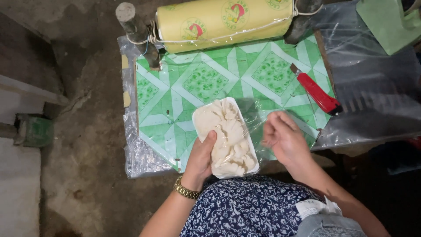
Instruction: The person places a container of oyster mushrooms on a table, pulls a sheet of plastic wrap from a roll, and uses a utility knife to cut it. They then wrap the container with the plastic sheet, smoothing it around the edges to secure it.
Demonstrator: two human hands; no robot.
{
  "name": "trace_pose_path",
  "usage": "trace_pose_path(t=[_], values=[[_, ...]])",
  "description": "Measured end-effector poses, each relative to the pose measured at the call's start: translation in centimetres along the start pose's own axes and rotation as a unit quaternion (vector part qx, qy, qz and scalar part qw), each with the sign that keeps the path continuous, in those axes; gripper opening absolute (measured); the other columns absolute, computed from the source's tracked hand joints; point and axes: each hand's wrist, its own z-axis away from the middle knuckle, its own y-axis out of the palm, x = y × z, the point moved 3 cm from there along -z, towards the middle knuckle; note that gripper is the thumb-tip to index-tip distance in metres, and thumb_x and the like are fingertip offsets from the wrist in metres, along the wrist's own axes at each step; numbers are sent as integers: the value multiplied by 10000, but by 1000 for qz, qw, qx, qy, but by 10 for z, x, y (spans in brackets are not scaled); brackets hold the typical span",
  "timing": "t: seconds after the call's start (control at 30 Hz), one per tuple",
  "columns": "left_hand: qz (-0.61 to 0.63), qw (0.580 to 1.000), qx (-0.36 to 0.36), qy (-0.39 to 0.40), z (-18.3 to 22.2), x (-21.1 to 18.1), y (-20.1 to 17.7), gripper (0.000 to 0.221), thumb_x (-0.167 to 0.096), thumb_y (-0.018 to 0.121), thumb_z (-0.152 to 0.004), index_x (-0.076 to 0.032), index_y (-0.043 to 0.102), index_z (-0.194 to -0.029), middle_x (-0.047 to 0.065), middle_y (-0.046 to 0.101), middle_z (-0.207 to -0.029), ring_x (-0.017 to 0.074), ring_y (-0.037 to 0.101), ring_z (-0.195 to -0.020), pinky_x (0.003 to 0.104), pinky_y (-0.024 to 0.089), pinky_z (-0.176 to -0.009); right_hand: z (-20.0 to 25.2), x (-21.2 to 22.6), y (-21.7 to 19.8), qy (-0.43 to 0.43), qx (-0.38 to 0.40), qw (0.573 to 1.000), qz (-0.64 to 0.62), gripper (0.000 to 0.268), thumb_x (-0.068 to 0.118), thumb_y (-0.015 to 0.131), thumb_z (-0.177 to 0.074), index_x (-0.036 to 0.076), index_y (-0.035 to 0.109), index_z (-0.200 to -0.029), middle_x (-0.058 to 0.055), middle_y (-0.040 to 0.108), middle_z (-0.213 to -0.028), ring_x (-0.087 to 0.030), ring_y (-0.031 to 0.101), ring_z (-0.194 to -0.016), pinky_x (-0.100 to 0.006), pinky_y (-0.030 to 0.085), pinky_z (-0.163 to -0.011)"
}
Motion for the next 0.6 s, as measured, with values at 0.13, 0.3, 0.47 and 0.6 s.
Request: trace_pose_path(t=[0.13, 0.3, 0.47, 0.6], values=[[22, 1000, 9, 6, 0, 3, -4, 566, -341, 682, -929, 46, 494, -1297, 262, 697, -1060, 340, 728, -933, 557, 626, -755, 11, 26, 20, -15, -99, 995, 26, 202, 265, 412, -1138, 142, 510, -1013, 79, 373, -616, -40, 366, -386, -167, 319, -350], [28, 1000, 14, 4, 11, -2, 3, 636, -420, 684, -905, 29, 488, -1310, 252, 696, -1064, 332, 727, -941, 544, 632, -759, 10, 37, 30, -57, -127, 990, 31, 144, 203, 424, -1135, 130, 475, -1022, 85, 333, -635, -16, 336, -379, -150, 301, -338], [20, 994, 107, 19, 9, 2, 3, 824, -522, 766, -799, 15, 481, -1355, 263, 699, -1080, 352, 720, -987, 555, 629, -806, 35, 48, 91, -19, -192, 958, 214, 203, 216, 545, -1082, 104, 694, -1002, -29, 577, -840, -127, 488, -772, -257, 398, -718], [39, 987, 153, 23, -5, 25, -8, 864, -480, 837, -760, 44, 506, -1362, 309, 689, -1109, 374, 716, -1008, 578, 618, -809, 37, 26, 93, -2, -168, 960, 224, 215, 224, 556, -1071, 96, 706, -985, -39, 595, -826, -134, 509, -755, -260, 418, -701]])
